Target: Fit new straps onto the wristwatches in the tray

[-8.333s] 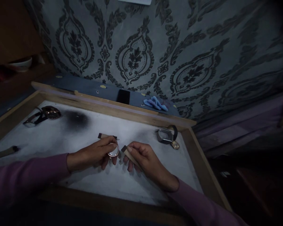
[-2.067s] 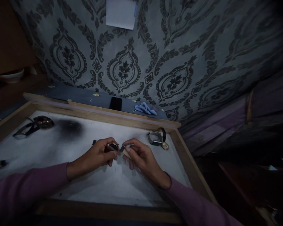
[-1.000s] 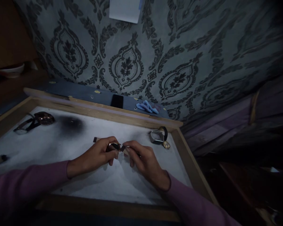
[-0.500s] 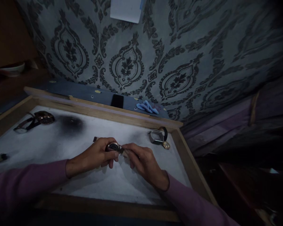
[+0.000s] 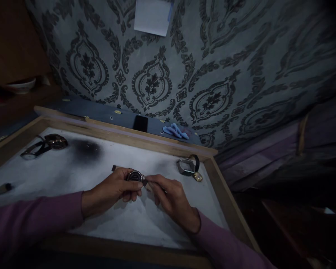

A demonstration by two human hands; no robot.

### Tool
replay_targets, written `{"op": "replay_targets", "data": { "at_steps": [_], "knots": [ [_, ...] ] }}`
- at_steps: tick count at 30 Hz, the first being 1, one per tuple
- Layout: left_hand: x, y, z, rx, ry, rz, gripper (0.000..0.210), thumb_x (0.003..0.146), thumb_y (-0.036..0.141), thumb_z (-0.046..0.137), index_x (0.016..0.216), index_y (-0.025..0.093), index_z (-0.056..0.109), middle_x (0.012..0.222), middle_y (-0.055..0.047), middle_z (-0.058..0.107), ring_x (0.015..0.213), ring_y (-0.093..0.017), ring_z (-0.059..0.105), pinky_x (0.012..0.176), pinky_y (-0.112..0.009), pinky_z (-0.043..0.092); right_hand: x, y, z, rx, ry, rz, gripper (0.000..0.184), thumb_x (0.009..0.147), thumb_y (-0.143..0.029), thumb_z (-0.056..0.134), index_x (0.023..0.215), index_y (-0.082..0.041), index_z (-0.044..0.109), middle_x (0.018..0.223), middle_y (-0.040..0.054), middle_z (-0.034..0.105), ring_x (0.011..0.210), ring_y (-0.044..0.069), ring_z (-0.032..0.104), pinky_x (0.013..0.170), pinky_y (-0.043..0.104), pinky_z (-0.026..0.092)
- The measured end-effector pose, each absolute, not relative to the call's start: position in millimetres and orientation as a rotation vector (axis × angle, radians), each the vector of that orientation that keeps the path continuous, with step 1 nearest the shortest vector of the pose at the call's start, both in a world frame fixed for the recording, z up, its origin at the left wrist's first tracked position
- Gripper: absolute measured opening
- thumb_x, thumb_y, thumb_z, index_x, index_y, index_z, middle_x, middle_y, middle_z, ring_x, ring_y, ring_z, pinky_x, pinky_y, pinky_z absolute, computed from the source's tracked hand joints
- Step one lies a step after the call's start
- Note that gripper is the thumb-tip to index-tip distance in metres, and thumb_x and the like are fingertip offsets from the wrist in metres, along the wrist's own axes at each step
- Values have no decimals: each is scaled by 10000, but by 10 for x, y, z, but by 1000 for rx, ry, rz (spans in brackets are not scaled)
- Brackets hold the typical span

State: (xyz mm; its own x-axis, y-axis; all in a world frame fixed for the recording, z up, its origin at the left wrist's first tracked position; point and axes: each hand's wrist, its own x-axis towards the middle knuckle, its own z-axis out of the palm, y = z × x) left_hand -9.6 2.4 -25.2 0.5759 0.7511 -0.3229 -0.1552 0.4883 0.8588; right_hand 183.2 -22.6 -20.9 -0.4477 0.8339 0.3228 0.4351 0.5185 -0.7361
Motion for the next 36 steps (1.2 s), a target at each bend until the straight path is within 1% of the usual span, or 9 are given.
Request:
{"op": "replay_targets", "data": {
  "at_steps": [4,7,11,15,20,26,29,32,36],
  "knots": [
    [-84,21,-253,867,787,626,310,660,359,804,694,128,599,579,7,619,418,-50,454,380,-170,262,1822,-226,-227,-1025,-2106,701,271,985,-186,418,1123,-204,651,620,-13,592,412,96,509,440,214,425],
    [-81,28,-260,854,778,616,303,664,354,796,669,132,591,565,11,608,415,-52,457,373,-169,257,1819,-221,-229,-981,-2131,645,266,990,-182,411,1127,-191,639,616,-17,585,414,89,504,443,203,420],
    [-89,32,-295,835,759,614,234,691,303,771,700,136,606,584,9,620,435,-59,477,376,-169,263,1824,-220,-224,-943,-2135,618,242,984,-154,417,1103,-177,627,611,-28,566,426,77,501,457,182,409],
    [-90,25,-310,865,786,615,170,719,249,718,675,142,595,561,15,609,430,-57,476,380,-169,267,1823,-237,-223,-966,-2136,644,213,982,-146,421,1081,-170,608,590,-38,548,426,77,498,467,181,396],
    [-82,24,-313,882,803,604,122,715,218,673,661,140,596,560,7,617,411,-61,477,361,-173,249,1813,-259,-236,-1040,-2095,689,168,968,-161,446,1115,-171,525,582,-47,563,432,88,476,465,191,374],
    [-86,31,-338,887,782,593,146,729,223,662,630,142,592,481,26,574,369,-48,429,351,-167,246,1808,-243,-275,-1095,-2050,711,52,954,-198,481,967,-188,530,638,-7,629,521,112,557,501,197,392],
    [-85,33,-344,895,777,606,149,726,230,669,631,142,595,497,20,589,370,-48,433,350,-166,248,1802,-237,-274,-1089,-2046,718,96,961,-207,470,900,-189,543,657,1,629,527,107,544,503,198,386],
    [-82,37,-344,900,761,610,167,723,242,671,615,139,595,471,22,574,351,-48,416,342,-168,243,1790,-233,-273,-1090,-2017,761,109,966,-213,457,918,-187,552,684,2,633,526,100,517,499,200,372],
    [-81,42,-337,897,771,620,153,716,240,676,629,138,603,472,24,574,359,-51,427,343,-165,247,1771,-231,-280,-1126,-1944,882,123,976,-250,447,937,-187,546,650,-15,621,472,90,450,457,205,326]
  ]
}}
